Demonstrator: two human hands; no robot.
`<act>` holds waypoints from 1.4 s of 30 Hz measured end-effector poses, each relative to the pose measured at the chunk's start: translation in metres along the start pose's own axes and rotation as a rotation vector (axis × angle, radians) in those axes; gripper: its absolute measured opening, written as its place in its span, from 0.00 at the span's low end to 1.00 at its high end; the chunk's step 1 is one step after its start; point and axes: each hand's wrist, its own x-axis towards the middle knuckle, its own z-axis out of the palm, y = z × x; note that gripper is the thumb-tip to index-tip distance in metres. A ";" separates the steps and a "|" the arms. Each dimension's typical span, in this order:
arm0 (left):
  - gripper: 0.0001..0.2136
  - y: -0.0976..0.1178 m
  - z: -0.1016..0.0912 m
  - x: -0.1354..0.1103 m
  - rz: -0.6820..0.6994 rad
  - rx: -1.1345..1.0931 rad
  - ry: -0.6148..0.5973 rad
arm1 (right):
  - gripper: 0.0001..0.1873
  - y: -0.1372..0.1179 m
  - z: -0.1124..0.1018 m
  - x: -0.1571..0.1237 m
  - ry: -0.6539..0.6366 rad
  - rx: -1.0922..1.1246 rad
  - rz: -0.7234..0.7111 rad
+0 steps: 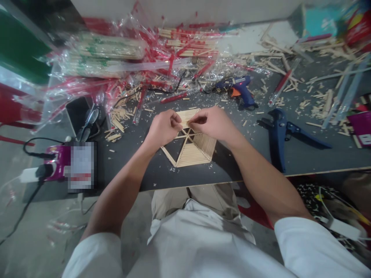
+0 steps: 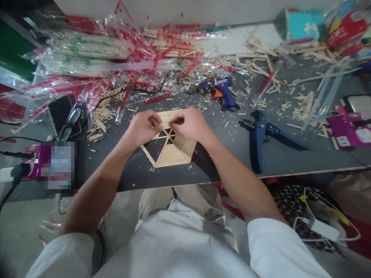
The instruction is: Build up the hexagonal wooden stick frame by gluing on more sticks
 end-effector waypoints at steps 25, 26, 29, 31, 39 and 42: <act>0.06 -0.001 -0.007 -0.007 0.376 0.246 -0.025 | 0.07 -0.005 -0.008 -0.002 -0.057 0.020 0.047; 0.07 0.000 -0.006 -0.009 0.402 0.282 -0.014 | 0.08 -0.004 -0.010 -0.003 -0.049 0.025 0.040; 0.11 0.005 -0.002 -0.014 0.451 0.405 -0.012 | 0.11 -0.007 -0.023 -0.011 0.027 -0.009 0.034; 0.13 0.010 -0.001 -0.017 0.474 0.497 -0.040 | 0.12 -0.011 -0.037 -0.020 0.108 -0.072 0.040; 0.13 0.024 -0.003 -0.024 0.491 0.620 -0.098 | 0.16 0.037 -0.106 -0.096 0.404 -0.597 0.298; 0.13 0.023 -0.002 -0.025 0.472 0.560 -0.086 | 0.24 0.087 -0.115 -0.126 0.328 -0.644 0.388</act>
